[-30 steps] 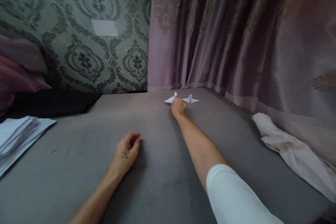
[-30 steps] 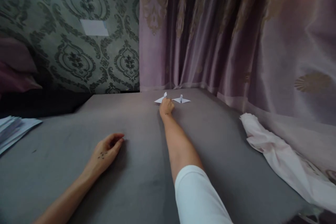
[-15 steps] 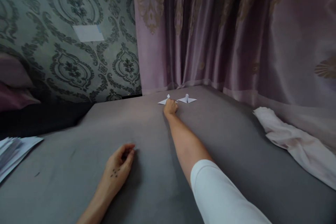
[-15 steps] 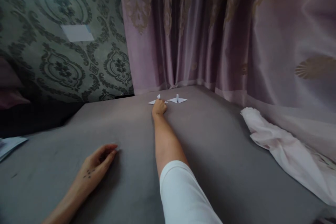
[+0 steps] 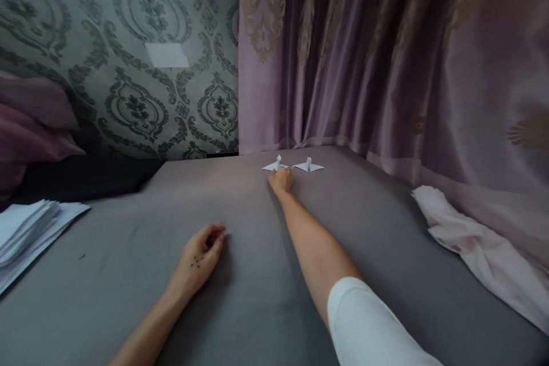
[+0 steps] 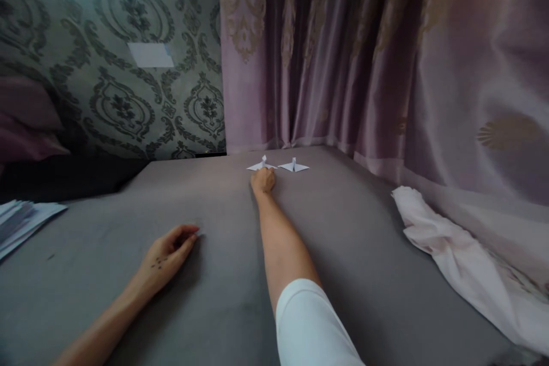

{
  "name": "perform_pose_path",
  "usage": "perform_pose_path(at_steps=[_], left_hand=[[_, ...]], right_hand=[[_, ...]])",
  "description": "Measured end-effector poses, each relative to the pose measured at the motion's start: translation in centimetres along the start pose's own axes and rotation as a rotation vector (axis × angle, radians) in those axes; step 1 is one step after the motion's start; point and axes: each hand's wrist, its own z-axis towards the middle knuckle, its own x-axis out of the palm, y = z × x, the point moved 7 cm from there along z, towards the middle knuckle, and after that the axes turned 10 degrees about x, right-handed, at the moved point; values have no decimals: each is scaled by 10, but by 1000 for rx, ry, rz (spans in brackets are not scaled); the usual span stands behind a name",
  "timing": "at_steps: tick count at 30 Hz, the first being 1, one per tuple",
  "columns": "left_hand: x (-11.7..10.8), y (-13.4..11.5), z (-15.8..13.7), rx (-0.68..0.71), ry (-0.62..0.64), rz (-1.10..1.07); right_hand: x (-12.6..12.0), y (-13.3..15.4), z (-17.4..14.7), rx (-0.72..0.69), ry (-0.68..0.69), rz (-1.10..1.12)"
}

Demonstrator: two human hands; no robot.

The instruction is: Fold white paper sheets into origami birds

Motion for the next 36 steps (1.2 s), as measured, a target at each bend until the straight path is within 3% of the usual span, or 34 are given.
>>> perform_pose_path(at_steps=[6,10,14,17,19,21,23,28,31,33,36], left_hand=[[-2,-5,0,110,28,121],[-7,-18,-4,162,10,470],[-7,-31,-14,170,47,541],[-11,-34,-15,188,145,538],[-24,-27,-11,179,201,509],[-48,-14,-6,143,227,475],[-86,6,-3,80,181,468],[-223,72,-16,-173,-183,606],[-292,105,-34,-319,-314,701],[-321,121,-42,-393,-344,737],[-338,140,-43,-476,-333,747]], right_hand=[[-15,-13,-64,-247,159,-2],[-25,-18,-129,-449,292,10],[-32,-16,-196,-647,383,48],[-32,-17,-221,-740,390,92],[-31,-18,-222,-775,318,102],[-26,-18,-220,-809,291,108],[-23,-18,-218,-849,271,116],[-24,-17,-218,-856,241,121],[-23,-16,-217,-817,232,90],[-21,-15,-216,-798,226,64],[-20,-15,-216,-800,229,60]])
